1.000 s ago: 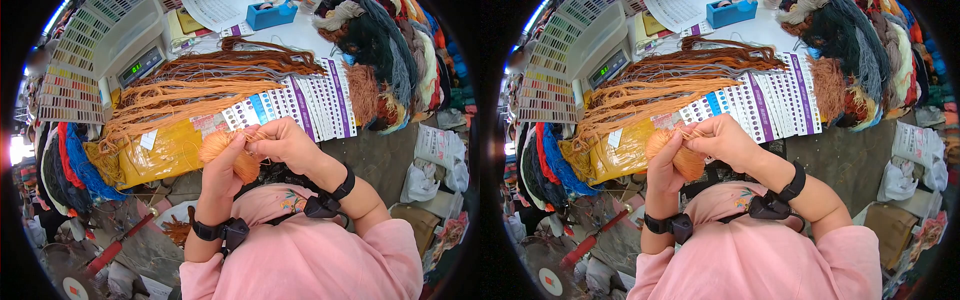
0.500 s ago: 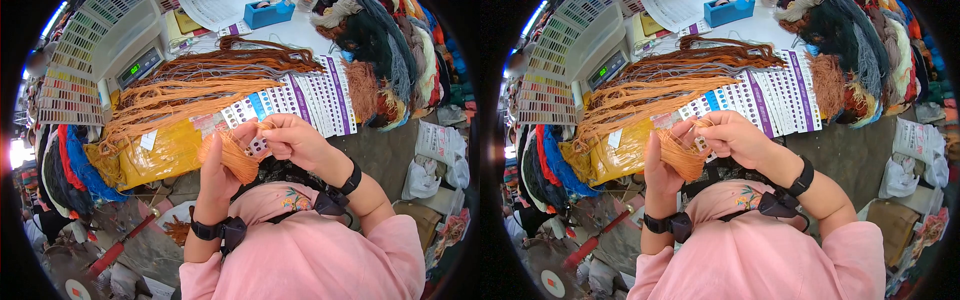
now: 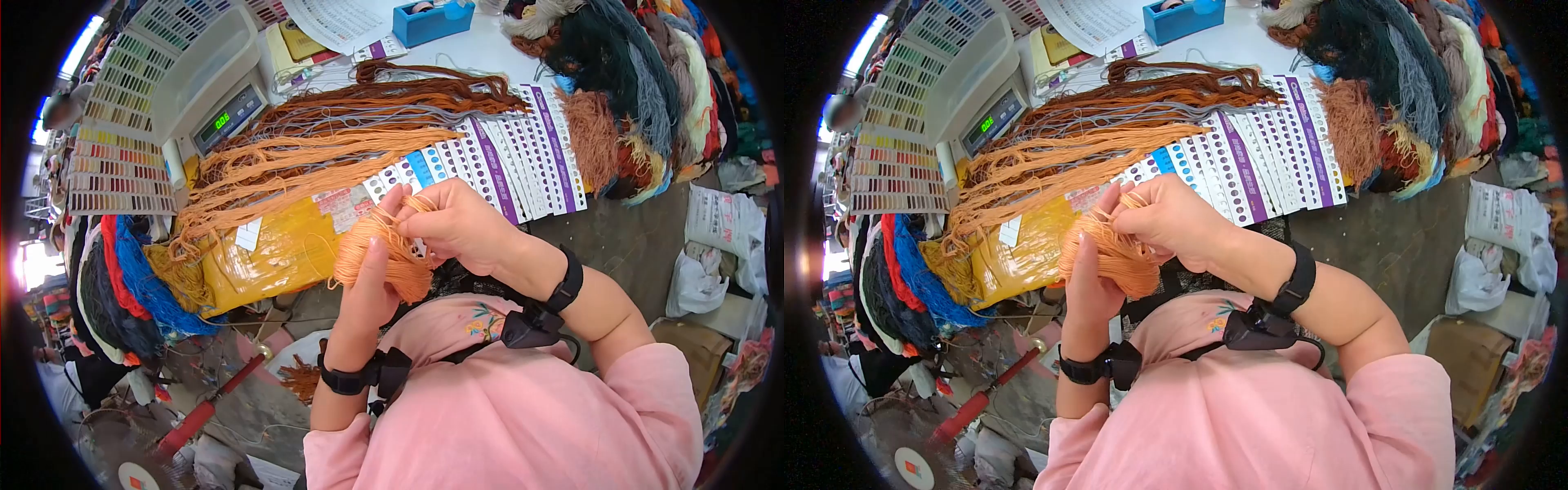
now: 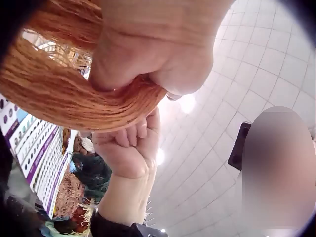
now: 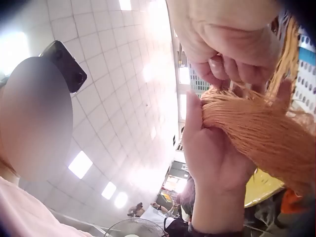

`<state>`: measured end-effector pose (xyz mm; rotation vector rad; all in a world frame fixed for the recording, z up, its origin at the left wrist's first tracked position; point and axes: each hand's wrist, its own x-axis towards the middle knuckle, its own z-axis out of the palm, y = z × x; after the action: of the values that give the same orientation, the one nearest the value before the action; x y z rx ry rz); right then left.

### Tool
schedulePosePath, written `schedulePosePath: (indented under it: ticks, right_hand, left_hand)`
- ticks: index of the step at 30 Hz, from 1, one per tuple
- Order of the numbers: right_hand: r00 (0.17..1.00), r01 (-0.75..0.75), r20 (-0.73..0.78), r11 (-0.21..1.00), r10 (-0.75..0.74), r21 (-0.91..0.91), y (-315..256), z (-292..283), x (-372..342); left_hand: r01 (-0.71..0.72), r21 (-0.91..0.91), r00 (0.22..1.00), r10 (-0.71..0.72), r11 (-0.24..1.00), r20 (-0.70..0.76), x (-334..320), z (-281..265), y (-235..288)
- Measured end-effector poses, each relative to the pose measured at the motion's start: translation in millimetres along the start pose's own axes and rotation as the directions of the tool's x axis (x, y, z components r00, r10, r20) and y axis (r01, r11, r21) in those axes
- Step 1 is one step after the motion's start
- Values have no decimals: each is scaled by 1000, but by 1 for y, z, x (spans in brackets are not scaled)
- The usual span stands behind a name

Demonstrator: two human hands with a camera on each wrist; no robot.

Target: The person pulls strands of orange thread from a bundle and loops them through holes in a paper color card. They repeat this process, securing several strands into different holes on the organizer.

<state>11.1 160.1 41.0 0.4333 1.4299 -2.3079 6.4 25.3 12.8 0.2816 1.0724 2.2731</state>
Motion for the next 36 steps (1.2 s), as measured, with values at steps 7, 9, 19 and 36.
schedulePosePath:
  ticks: [7,9,19,36]
  right_hand:
    - [990,-69,132,981,44,183,-3,-11,-2]
    - [990,-64,133,980,39,186,-1,-13,-2]
    - [996,-1,86,1000,0,19,-10,-6,-8]
    - [997,78,11,995,-79,68,-3,-3,-8]
  left_hand:
    - [32,-63,999,-33,997,-8,-3,2,9]
    - [43,-65,999,-42,997,9,-3,4,12]
    - [41,-54,997,-45,998,-68,-3,2,6]
    - [-8,-95,960,-19,995,-279,-1,7,4]
